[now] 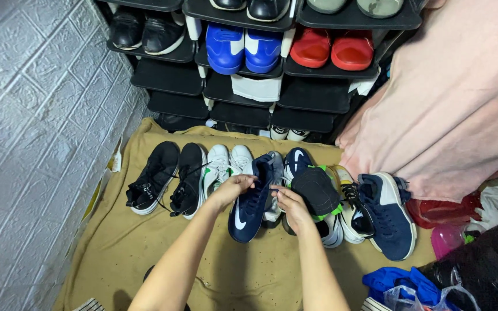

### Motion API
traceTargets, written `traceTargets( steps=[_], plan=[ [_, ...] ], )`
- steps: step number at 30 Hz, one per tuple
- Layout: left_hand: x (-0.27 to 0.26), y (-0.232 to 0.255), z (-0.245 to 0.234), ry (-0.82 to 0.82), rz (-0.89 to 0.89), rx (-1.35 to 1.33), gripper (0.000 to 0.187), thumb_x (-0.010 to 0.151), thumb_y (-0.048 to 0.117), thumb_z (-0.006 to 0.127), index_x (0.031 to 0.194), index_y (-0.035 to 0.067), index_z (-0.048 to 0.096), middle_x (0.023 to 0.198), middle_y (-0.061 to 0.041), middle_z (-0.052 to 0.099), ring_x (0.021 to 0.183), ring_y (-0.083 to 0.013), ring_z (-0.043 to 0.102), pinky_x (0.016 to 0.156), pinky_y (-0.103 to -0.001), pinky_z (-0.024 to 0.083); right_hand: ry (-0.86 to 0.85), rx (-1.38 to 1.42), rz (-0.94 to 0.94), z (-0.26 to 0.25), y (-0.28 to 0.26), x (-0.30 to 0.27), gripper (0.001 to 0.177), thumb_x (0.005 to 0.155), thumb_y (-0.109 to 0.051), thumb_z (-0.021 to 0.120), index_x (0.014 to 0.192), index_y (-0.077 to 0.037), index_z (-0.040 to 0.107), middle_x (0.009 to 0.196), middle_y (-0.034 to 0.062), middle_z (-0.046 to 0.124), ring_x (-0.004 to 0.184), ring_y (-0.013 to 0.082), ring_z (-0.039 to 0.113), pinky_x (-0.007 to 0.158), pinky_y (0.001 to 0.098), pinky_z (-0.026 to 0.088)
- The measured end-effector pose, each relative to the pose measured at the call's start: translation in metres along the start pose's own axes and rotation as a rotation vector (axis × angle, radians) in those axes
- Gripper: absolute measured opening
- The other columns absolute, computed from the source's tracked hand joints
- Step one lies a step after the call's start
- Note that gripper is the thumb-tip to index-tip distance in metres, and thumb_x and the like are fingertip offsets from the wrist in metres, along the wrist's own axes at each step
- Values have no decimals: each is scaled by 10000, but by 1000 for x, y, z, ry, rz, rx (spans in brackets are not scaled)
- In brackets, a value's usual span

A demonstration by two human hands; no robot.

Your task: The person wipes several pairs of shoes with a green cloth and ties the laces. The person handles red, blue, and dark blue sneakers, wiping the uppers and soles, then placing them on a multi-tier shoe rack.

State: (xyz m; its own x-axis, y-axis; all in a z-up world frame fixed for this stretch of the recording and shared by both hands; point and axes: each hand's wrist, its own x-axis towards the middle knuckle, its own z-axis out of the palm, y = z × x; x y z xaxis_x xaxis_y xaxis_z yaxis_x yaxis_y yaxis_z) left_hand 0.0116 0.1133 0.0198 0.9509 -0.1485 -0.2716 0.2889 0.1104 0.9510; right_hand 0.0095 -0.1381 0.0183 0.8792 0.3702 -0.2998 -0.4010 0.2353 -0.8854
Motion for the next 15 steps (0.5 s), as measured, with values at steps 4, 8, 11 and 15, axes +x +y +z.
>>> traceTargets(
  steps=[4, 8, 11, 15],
  plan=[
    [14, 2, 25, 18, 28, -59, 256, 1043, 272, 579, 1037, 71, 738, 943, 35, 704, 897, -74, 610, 850, -233, 479, -61, 262, -96, 24, -4, 6, 309, 943, -225, 633, 1215, -100, 710, 1028, -28, 706, 1046, 110, 604, 967, 328, 435],
    [28, -10, 32, 92, 65, -39, 228, 1022, 266, 590, 990, 71, 703, 905, 28, 721, 836, -75, 625, 770, -247, 497, 92, 477, -109, 27, 11, 29, 160, 960, -252, 652, 973, -93, 642, 958, 43, 730, 948, 179, 668, 871, 369, 513],
    [22, 3, 34, 119, 54, 53, 164, 985, 208, 634, 964, 69, 719, 861, 17, 726, 757, -74, 638, 689, -243, 515, 110, 494, -122, 8, 43, 56, 170, 998, -258, 689, 964, -97, 648, 854, 40, 673, 822, 181, 658, 753, 337, 508],
    [8, 25, 41, 200, -14, 171, 134, 943, 119, 746, 909, -3, 700, 764, -57, 723, 612, -116, 634, 543, -259, 507, 165, 366, -75, 12, 45, 54, 181, 1006, -230, 674, 1037, -53, 704, 876, 33, 686, 751, 134, 607, 674, 280, 461]
  ],
)
